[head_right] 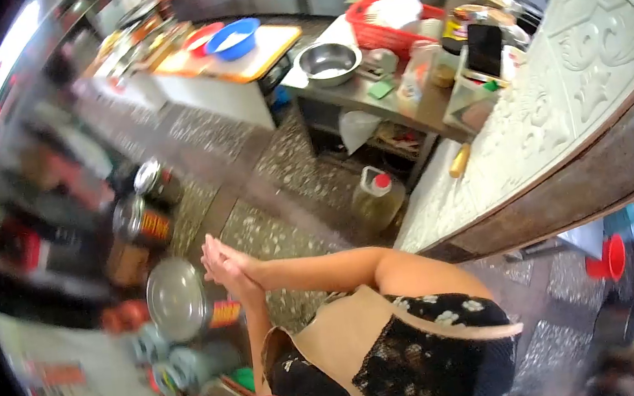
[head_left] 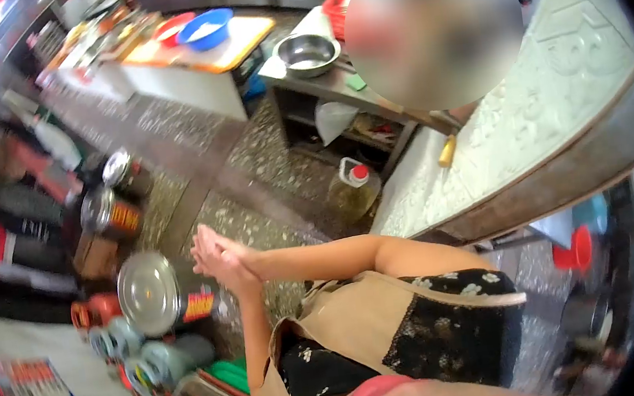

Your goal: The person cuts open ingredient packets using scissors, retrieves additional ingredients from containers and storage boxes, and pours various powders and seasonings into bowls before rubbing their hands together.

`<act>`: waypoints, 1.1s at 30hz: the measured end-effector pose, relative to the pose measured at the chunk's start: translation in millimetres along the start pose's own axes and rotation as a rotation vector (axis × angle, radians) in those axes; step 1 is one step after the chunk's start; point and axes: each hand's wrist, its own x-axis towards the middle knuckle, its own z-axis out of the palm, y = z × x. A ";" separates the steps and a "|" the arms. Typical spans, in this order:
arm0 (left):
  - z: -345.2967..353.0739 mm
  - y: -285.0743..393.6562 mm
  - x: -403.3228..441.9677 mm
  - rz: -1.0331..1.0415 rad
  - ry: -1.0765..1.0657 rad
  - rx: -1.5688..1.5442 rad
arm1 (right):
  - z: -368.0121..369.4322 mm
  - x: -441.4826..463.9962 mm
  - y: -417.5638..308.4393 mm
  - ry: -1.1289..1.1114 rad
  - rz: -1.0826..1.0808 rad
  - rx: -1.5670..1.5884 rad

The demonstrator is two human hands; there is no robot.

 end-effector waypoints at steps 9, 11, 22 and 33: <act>73.6 -30.8 111.4 -0.309 -0.042 -0.588 | -62.4 54.0 -103.8 0.348 -0.344 -0.182; 113.4 -50.6 115.4 -0.397 -0.270 -1.110 | -64.4 73.3 -92.7 0.329 -0.586 -0.811; 116.2 -89.0 218.0 -1.035 -0.509 -1.111 | -70.2 119.7 -136.6 0.829 -0.832 -1.240; 164.6 -115.5 202.7 -1.123 -0.876 -1.668 | -62.3 125.3 -129.1 1.052 -0.864 -1.395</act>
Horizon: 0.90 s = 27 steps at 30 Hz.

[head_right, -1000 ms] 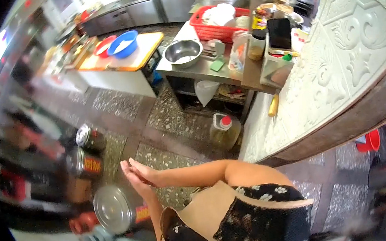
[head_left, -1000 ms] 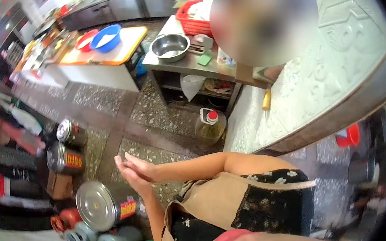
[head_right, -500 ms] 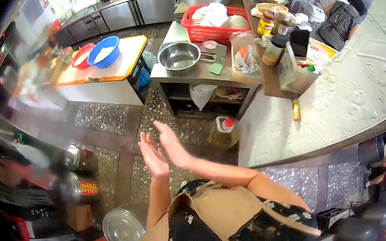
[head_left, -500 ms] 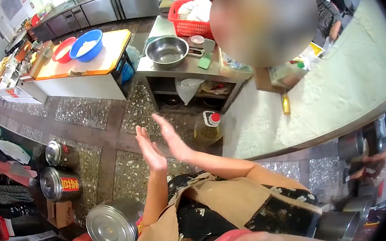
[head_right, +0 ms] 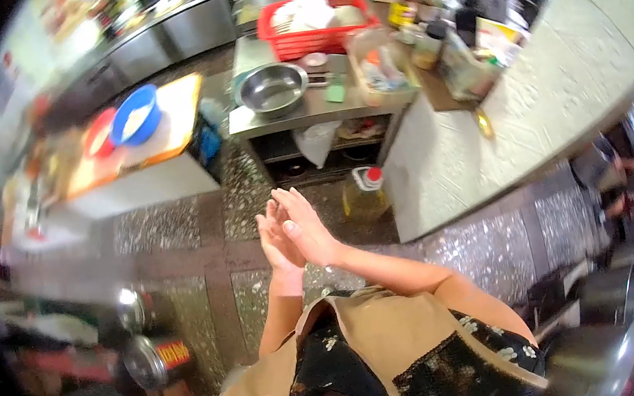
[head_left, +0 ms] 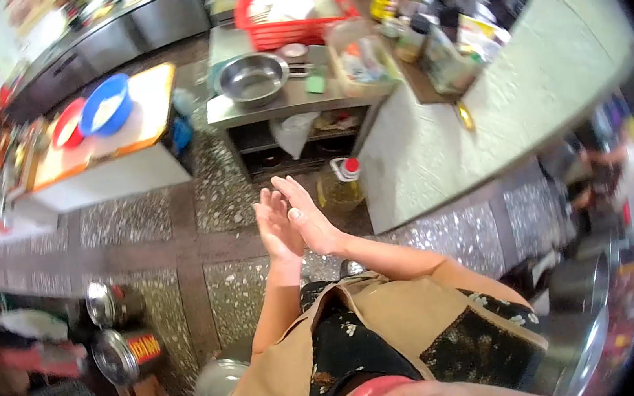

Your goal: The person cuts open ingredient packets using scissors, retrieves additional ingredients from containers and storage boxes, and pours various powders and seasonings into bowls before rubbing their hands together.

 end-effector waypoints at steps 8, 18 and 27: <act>109.8 -109.4 -28.4 -0.469 -0.378 0.051 | -115.5 -66.1 -21.5 0.234 -0.053 -0.300; 164.7 -401.6 -74.5 -1.205 -0.534 0.425 | -326.3 -239.3 15.9 0.785 0.152 -0.595; 248.7 -558.1 -76.9 -1.146 -0.750 0.735 | -510.9 -342.3 70.8 0.728 0.435 -0.466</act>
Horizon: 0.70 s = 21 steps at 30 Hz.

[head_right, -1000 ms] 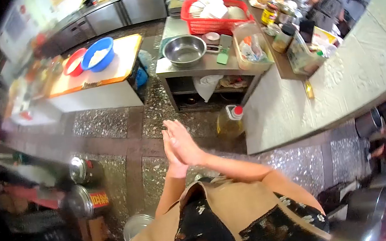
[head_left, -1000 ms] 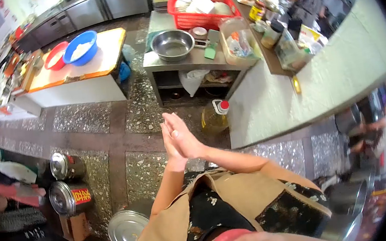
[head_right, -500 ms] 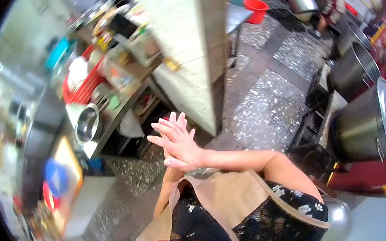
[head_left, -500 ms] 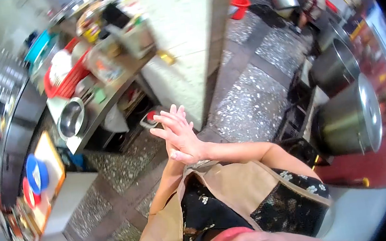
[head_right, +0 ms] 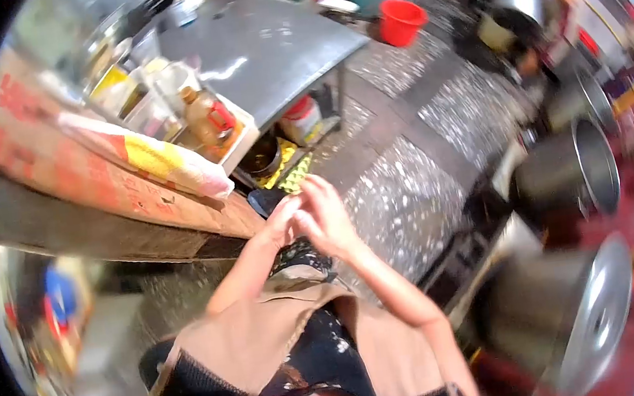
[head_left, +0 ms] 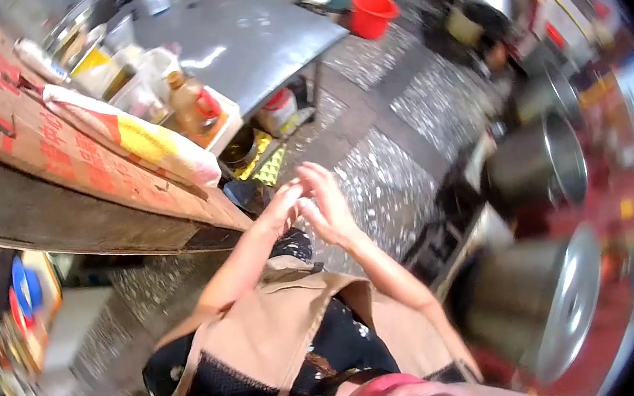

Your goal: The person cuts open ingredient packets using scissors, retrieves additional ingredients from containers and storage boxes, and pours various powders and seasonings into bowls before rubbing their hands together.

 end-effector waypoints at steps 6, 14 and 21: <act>-30.1 67.2 158.8 0.252 0.493 0.404 | -99.6 115.9 151.7 -0.024 0.249 0.202; 59.9 52.9 462.2 0.231 0.384 0.391 | -299.7 205.2 323.3 0.369 0.818 0.706; 158.3 35.8 663.9 0.148 -0.173 0.575 | -458.4 180.2 527.8 0.609 1.040 0.915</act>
